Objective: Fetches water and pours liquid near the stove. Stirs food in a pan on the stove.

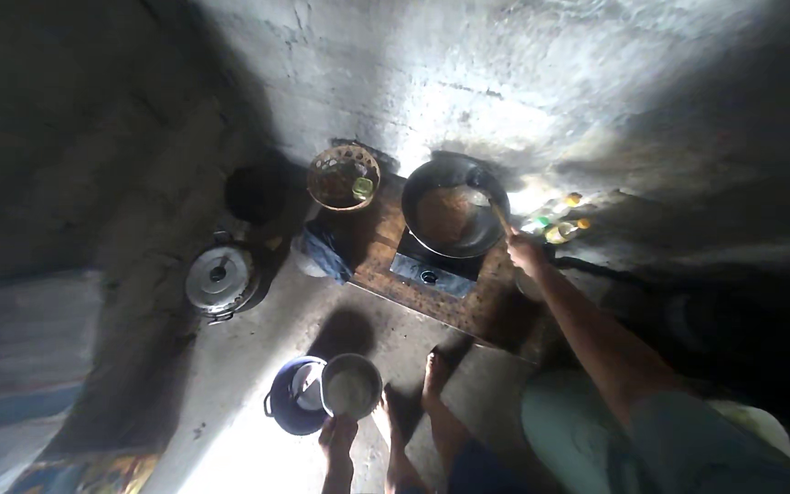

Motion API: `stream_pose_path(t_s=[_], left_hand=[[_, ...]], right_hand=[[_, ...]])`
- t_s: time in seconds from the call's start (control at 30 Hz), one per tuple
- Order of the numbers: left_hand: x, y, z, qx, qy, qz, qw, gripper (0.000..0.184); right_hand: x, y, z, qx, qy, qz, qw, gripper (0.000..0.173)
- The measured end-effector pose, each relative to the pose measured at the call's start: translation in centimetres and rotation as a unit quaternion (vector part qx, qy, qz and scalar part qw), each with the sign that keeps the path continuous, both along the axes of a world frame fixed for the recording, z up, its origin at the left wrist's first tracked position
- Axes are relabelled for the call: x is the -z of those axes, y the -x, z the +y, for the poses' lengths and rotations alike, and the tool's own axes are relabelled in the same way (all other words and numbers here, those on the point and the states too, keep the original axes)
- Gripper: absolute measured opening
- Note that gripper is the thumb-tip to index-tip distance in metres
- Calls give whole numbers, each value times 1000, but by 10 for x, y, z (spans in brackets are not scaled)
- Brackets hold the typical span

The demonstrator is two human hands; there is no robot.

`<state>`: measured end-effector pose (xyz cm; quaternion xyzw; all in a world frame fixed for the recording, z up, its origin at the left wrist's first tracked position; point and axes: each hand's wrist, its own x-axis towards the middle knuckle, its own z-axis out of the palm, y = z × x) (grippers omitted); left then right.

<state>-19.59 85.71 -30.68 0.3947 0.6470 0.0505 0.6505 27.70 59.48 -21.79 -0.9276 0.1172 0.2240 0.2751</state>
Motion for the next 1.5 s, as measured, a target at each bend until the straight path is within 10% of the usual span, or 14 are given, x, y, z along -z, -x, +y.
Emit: stream_pose_path(t_s=[0.33, 0.93, 1.5], left_hand=[[4, 9, -25, -16, 15, 17, 1000, 17], [-3, 25, -26, -13, 5, 20, 1000, 20], [-8, 39, -41, -30, -2, 30, 999, 17]], right_hand=[[43, 4, 45, 256, -330, 71, 906, 28], [34, 117, 53, 58, -181, 75, 979, 52], [12, -32, 36, 9, -33, -14, 999, 47]])
